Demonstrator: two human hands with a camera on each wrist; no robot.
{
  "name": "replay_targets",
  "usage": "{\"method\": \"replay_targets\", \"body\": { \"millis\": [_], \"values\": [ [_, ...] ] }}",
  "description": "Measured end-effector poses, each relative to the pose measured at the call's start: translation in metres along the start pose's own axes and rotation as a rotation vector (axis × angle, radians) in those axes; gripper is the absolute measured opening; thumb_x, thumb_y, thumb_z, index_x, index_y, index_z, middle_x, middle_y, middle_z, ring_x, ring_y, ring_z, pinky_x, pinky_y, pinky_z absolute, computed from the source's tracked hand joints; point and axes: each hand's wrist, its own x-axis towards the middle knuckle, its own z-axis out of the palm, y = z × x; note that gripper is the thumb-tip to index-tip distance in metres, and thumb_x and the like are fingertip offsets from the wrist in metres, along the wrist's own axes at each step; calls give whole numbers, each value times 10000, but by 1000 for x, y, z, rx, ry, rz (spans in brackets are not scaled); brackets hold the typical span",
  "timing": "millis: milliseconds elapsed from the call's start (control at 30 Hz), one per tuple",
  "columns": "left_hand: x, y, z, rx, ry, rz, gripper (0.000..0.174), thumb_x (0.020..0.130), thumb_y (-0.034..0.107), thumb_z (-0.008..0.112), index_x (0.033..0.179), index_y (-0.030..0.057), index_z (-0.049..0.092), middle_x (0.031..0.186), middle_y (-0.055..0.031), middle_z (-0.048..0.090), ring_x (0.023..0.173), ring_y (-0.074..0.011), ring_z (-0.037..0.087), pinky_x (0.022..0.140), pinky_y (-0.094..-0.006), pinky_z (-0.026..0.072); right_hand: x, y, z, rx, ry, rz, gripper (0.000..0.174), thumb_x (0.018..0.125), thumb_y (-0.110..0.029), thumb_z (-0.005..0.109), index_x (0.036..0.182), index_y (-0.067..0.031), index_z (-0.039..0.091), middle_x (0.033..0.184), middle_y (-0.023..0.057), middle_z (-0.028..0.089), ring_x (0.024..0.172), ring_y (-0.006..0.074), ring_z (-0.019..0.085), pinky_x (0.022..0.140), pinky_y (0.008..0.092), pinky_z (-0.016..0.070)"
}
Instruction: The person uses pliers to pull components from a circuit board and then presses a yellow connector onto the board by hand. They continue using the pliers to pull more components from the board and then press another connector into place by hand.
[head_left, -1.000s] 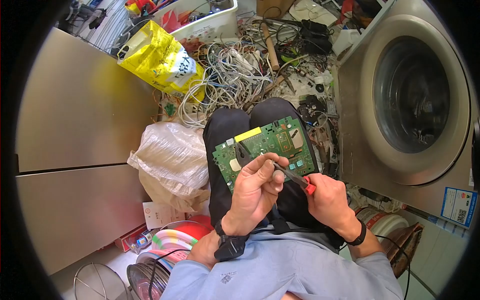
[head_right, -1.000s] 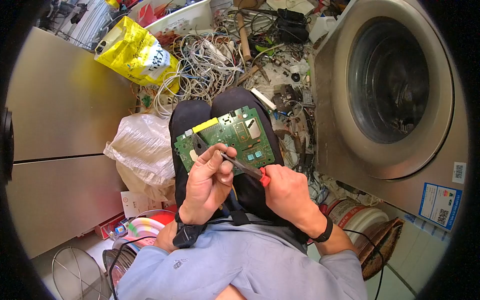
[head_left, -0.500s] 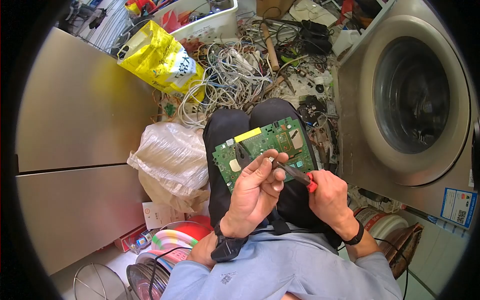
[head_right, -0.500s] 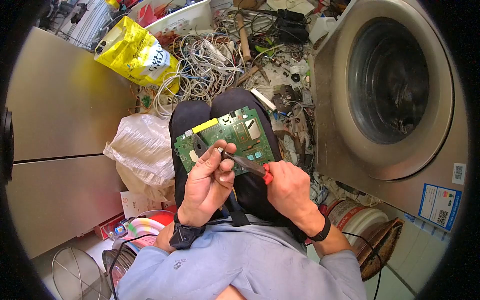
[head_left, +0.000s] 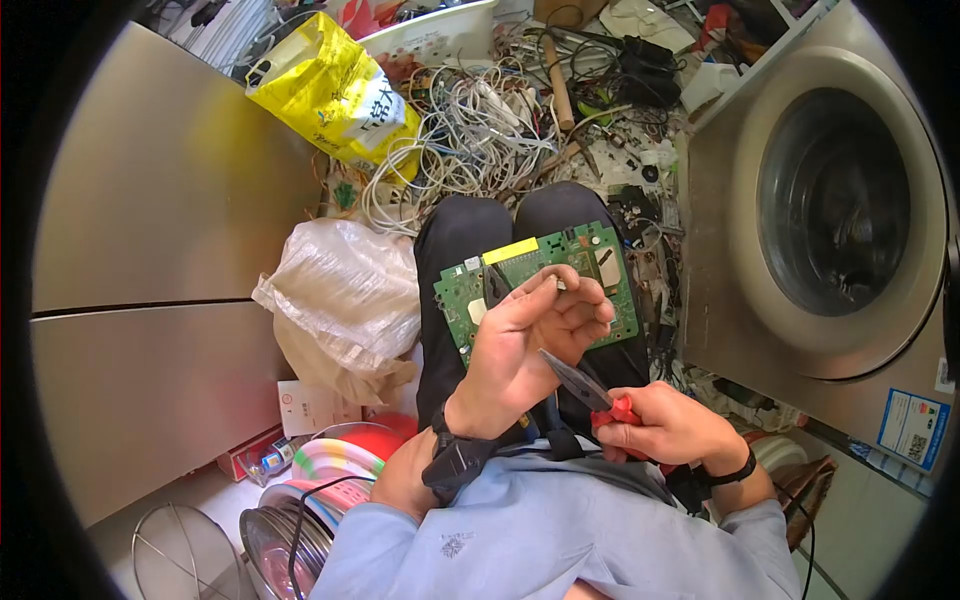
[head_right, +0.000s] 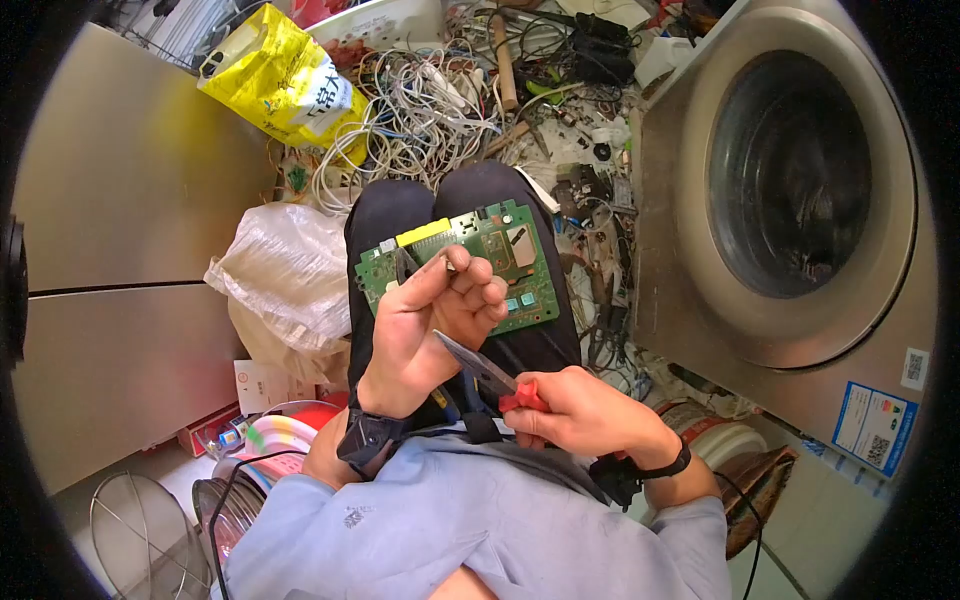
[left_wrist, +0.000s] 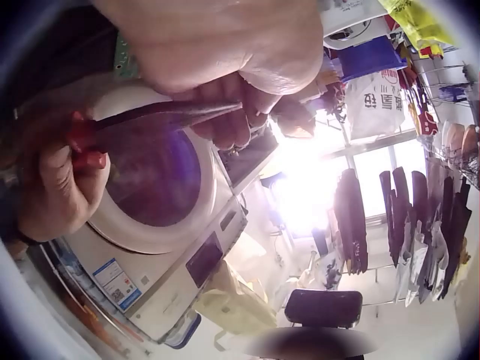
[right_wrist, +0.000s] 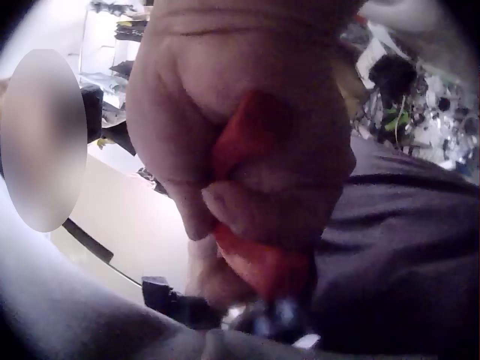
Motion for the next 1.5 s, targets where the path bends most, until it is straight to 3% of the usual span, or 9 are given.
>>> {"method": "replay_targets", "body": {
  "millis": [33, 233, 400, 567, 667, 900, 1067, 1267, 1500],
  "values": [
    [1, 0, -1, -7, -31, -28, 241, 1115, 264, 539, 1189, 76, 671, 1199, -108, 727, 1142, -304, 673, 1061, -454, 534, 0, -3, -2, 75, -109, 68, 173, 1041, -179, 665, 1011, -9, 663, 853, 53, 770, 729, 141, 695, 650, 307, 562],
    [1, 1, -4, -36, -33, -53, 251, 1115, 263, 540, 1200, 58, 658, 1197, -122, 720, 1158, -306, 678, 1053, -447, 549, 4, 9, -4, 532, -280, 164, 235, 1085, -210, 624, 1145, 16, 642, 1047, 101, 775, 903, 152, 729, 676, 294, 609],
    [-2, -2, -2, 31, 67, -22, 264, 1110, 283, 562, 1211, 62, 665, 1205, -108, 699, 1116, -287, 658, 1007, -422, 565, -4, 16, -9, 534, -257, 102, 241, 1077, -214, 632, 1153, 15, 637, 1041, 112, 770, 923, 157, 732, 661, 290, 600],
    [-4, -7, 2, 153, 125, 54, 266, 1068, 245, 652, 1238, 47, 698, 1096, -64, 665, 991, -204, 587, 852, -317, 513, -8, 16, -13, 496, -178, 28, 247, 1066, -227, 648, 1132, 11, 640, 1006, 103, 772, 884, 152, 732, 635, 280, 576],
    [-8, -6, -5, 184, 103, 25, 289, 1056, 232, 670, 1260, 30, 702, 1091, -67, 668, 966, -187, 583, 829, -291, 501, -8, 13, -14, 477, -120, -3, 232, 1065, -221, 648, 1115, 5, 643, 984, 99, 772, 858, 150, 730, 618, 275, 559],
    [-11, -7, -6, 217, 58, 2, 304, 1049, 228, 681, 1262, 12, 705, 1061, -71, 670, 910, -171, 567, 807, -282, 493, -6, 16, -16, 512, -182, -27, 236, 1063, -230, 655, 1107, 2, 650, 979, 101, 773, 833, 149, 728, 608, 268, 546],
    [-11, -6, -12, 262, -12, -2, 304, 1025, 221, 719, 1240, 7, 731, 1094, -92, 665, 967, -187, 582, 833, -293, 493, -6, 19, -16, 537, -199, -26, 234, 1064, -225, 653, 1106, 6, 650, 986, 104, 774, 832, 149, 729, 612, 268, 548],
    [-14, -4, -10, 342, 28, -4, 288, 1012, 212, 734, 1223, 15, 743, 1116, -107, 657, 1021, -192, 605, 822, -305, 502, -7, 24, -18, 566, -249, -11, 232, 1066, -222, 649, 1103, 7, 649, 985, 102, 774, 832, 148, 731, 615, 270, 547],
    [-15, -3, -10, 362, 25, 12, 283, 1004, 211, 743, 1201, 7, 749, 1111, -115, 655, 970, -179, 610, 778, -274, 488, -8, 25, -16, 593, -236, 31, 237, 1064, -230, 658, 1086, 7, 653, 963, 107, 770, 784, 140, 706, 594, 265, 515]
  ]
}}
